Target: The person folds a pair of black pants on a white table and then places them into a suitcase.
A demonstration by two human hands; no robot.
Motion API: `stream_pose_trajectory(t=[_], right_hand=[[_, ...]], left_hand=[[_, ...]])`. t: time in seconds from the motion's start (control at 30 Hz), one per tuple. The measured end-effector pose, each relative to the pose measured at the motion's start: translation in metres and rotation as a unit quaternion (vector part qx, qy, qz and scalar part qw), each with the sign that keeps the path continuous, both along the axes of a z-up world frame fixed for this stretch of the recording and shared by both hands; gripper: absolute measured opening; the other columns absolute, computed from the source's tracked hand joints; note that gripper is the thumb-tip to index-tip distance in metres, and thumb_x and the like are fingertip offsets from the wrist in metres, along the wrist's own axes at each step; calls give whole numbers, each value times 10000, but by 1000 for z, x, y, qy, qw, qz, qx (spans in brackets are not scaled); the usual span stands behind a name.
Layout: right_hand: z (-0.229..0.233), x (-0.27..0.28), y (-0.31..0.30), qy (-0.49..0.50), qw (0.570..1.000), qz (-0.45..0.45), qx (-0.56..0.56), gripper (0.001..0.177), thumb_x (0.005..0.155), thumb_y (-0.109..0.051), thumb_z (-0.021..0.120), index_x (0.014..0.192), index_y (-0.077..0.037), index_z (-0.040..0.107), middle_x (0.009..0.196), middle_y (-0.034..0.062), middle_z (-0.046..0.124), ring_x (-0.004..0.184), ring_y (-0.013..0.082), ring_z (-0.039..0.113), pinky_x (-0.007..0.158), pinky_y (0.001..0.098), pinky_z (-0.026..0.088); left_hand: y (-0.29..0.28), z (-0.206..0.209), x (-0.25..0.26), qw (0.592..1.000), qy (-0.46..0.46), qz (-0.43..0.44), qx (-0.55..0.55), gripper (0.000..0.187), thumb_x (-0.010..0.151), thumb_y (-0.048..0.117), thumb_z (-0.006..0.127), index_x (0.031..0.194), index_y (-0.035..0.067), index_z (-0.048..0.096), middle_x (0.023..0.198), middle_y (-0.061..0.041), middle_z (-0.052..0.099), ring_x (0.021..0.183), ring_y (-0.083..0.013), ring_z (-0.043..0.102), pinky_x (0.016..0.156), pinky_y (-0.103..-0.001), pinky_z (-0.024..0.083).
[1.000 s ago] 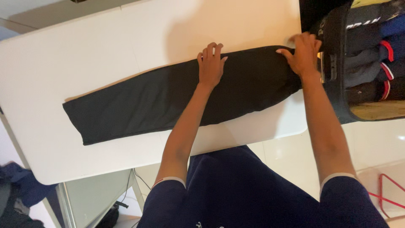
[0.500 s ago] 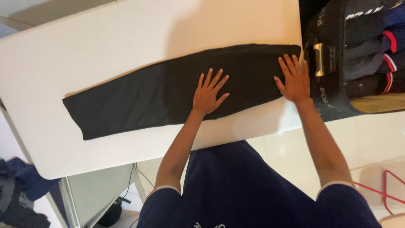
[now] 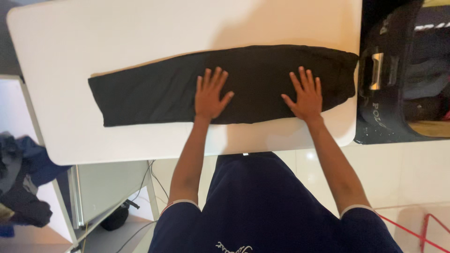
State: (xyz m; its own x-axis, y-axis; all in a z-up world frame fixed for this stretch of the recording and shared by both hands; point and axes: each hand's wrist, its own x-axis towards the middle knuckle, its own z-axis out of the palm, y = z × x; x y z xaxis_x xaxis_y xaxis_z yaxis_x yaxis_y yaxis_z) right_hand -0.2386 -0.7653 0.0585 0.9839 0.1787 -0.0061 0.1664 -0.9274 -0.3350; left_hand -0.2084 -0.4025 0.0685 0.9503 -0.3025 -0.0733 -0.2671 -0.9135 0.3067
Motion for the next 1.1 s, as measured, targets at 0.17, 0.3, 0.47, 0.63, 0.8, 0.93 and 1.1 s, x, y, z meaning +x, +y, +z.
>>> stream_pose_trajectory(t=[0.17,0.3,0.47,0.63,0.8,0.93,1.1], right_hand=[[0,-1,6,-17,1000,-8,-3,734,1038,-492,595,1635,-109,408,1738,154,242,1603,378,195,1268,622,116],[5,10,51,-44,998,12,31,695,1036,-410,632,1622,-97,423,1732,185,248,1601,420,187,1271,620,131],[13,26,136,-57,994,75,55,681,1034,-356,651,1634,-138,415,1727,156,247,1593,411,192,1271,609,160],[8,21,232,-1,985,148,86,662,1034,-375,620,1625,-176,398,1727,126,225,1597,387,192,1272,609,161],[-8,10,278,18,980,195,35,693,1015,-494,595,1629,-248,389,1730,139,189,1585,408,155,1251,630,137],[-13,8,276,33,974,222,4,822,893,-666,633,1603,-310,420,1713,189,178,1567,457,123,1214,694,103],[-14,6,282,26,971,237,-18,896,816,-763,647,1589,-351,453,1724,202,159,1575,481,84,1197,753,61]], left_hand=[[4,-14,10,980,-46,192,1,729,1067,595,480,1657,222,272,1722,-81,189,1582,-373,109,1263,-600,80],[-27,-16,-2,996,-40,61,-57,687,1042,556,504,1623,240,320,1710,-73,231,1578,-364,161,1271,-589,122],[-4,-4,-7,955,-62,280,-75,556,1042,462,546,1525,203,453,1650,-69,372,1565,-333,257,1296,-546,182],[41,-32,-22,914,-80,367,-153,544,1109,430,455,1563,133,416,1646,-68,408,1593,-346,253,1301,-573,166],[120,-42,-32,906,-26,416,-69,559,1100,504,385,1596,247,394,1705,-27,285,1613,-353,158,1295,-587,108],[187,-28,-31,933,3,361,-6,634,1067,599,386,1629,312,336,1726,-27,177,1588,-377,77,1270,-611,63],[243,-16,-18,937,28,349,5,652,1043,661,400,1620,362,343,1726,12,172,1597,-354,69,1282,-593,53]])
